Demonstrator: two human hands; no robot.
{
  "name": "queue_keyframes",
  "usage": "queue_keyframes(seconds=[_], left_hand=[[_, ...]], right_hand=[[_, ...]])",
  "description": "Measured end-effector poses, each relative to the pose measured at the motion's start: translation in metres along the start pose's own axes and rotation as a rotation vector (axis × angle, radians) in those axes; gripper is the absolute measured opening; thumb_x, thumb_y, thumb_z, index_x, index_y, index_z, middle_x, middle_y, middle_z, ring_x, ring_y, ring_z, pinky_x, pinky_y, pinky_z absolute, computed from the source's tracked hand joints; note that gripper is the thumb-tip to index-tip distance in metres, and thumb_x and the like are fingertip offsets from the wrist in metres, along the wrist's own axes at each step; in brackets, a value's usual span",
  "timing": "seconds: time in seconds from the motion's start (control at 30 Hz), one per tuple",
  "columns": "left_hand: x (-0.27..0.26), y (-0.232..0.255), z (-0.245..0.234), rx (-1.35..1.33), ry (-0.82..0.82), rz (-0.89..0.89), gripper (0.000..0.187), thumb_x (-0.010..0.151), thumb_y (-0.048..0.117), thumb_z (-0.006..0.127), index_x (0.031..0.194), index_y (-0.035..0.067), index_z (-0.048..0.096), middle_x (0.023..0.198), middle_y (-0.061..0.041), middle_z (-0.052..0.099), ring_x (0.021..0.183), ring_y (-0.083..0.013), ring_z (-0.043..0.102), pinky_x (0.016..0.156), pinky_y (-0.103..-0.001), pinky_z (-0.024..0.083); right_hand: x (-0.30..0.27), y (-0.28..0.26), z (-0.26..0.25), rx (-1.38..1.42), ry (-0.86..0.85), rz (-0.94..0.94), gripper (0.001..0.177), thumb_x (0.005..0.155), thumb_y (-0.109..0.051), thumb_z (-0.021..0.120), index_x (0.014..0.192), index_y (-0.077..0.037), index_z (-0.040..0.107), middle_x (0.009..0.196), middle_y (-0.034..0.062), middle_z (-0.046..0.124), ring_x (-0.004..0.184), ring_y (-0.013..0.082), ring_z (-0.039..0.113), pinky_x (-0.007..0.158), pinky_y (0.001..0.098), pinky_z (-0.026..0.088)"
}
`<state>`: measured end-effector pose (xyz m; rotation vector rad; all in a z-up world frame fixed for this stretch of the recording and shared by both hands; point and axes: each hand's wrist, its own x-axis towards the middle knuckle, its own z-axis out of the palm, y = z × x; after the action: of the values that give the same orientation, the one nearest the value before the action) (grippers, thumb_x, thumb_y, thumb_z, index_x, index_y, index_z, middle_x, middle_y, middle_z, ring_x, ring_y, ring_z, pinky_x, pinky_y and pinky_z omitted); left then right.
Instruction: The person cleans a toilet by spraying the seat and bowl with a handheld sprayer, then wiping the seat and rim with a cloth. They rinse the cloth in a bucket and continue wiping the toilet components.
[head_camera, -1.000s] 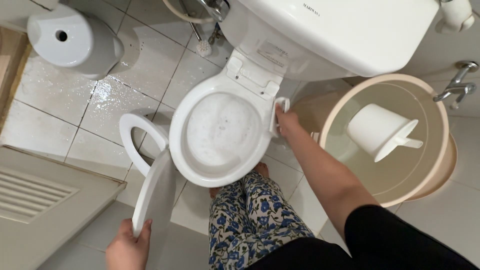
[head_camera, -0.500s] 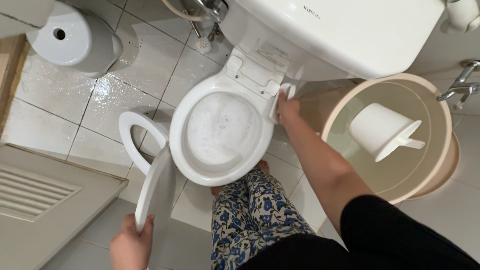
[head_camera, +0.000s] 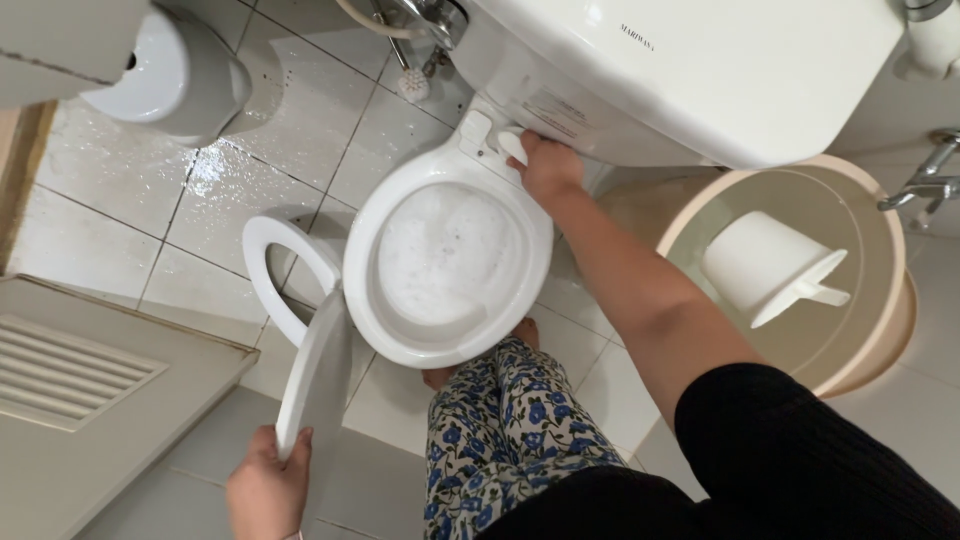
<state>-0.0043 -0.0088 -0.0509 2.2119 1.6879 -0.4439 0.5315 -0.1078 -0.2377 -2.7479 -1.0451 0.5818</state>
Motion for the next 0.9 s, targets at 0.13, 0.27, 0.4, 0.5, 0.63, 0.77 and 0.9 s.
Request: queue_keyframes(seconds=[0.13,0.27,0.4,0.5,0.63,0.77,0.9], left_hand=[[0.002,0.003,-0.006,-0.03,-0.01,-0.064,0.035,0.087,0.041,0.075,0.102,0.011,0.069,0.072,-0.02,0.07,0.071,-0.0417,0.071,0.065,-0.051,0.056],[-0.006,-0.003,-0.007,-0.028,-0.021,-0.067,0.034,0.089,0.042,0.074,0.099,0.01,0.068,0.072,-0.02,0.069,0.071,-0.0416,0.07,0.064,-0.051,0.056],[-0.007,0.003,-0.01,-0.053,-0.016,-0.055,0.034,0.087,0.041,0.074,0.1,0.01,0.067,0.072,-0.02,0.069,0.07,-0.0423,0.07,0.062,-0.051,0.056],[-0.009,0.005,-0.013,-0.06,-0.099,-0.145,0.033,0.091,0.041,0.072,0.1,0.009,0.066,0.067,-0.02,0.069,0.069,-0.0429,0.069,0.062,-0.052,0.055],[-0.013,0.004,-0.017,-0.039,-0.017,-0.067,0.033,0.088,0.041,0.073,0.098,0.01,0.066,0.069,-0.02,0.068,0.07,-0.0432,0.069,0.062,-0.053,0.055],[-0.011,0.002,-0.016,-0.062,-0.029,-0.079,0.033,0.088,0.041,0.072,0.097,0.01,0.065,0.067,-0.019,0.068,0.068,-0.0425,0.069,0.06,-0.053,0.055],[-0.018,-0.005,-0.012,-0.063,-0.108,-0.149,0.035,0.09,0.042,0.072,0.096,0.009,0.063,0.064,-0.019,0.067,0.065,-0.042,0.068,0.058,-0.052,0.054]], right_hand=[[-0.028,0.031,-0.024,-0.034,-0.11,0.019,0.045,0.091,-0.041,0.073,0.121,-0.01,0.062,0.11,0.0206,0.071,0.1,0.0418,0.067,0.085,0.0522,0.052],[-0.026,0.023,-0.022,-0.078,-0.122,0.114,0.038,0.093,-0.035,0.07,0.122,-0.012,0.065,0.116,0.019,0.071,0.108,0.0408,0.065,0.089,0.0516,0.051],[0.002,-0.007,-0.01,-0.1,-0.111,0.011,0.043,0.097,-0.043,0.069,0.123,-0.008,0.063,0.115,0.0211,0.07,0.109,0.0419,0.065,0.092,0.0506,0.051],[-0.022,0.015,-0.024,-0.11,-0.203,0.1,0.043,0.097,-0.042,0.068,0.125,-0.01,0.062,0.116,0.0203,0.07,0.109,0.0411,0.065,0.092,0.0517,0.051],[-0.032,0.021,-0.038,-0.146,-0.228,0.149,0.041,0.097,-0.043,0.067,0.122,-0.011,0.064,0.115,0.0196,0.07,0.109,0.0398,0.065,0.091,0.0508,0.052],[-0.008,0.006,-0.008,-0.173,-0.089,0.051,0.042,0.091,-0.04,0.072,0.117,-0.008,0.065,0.109,0.0211,0.071,0.102,0.0416,0.066,0.086,0.0516,0.052],[-0.002,-0.009,0.018,-0.04,0.129,-0.014,0.033,0.096,-0.038,0.073,0.109,-0.008,0.067,0.102,0.0198,0.073,0.096,0.0429,0.067,0.083,0.0532,0.053]])
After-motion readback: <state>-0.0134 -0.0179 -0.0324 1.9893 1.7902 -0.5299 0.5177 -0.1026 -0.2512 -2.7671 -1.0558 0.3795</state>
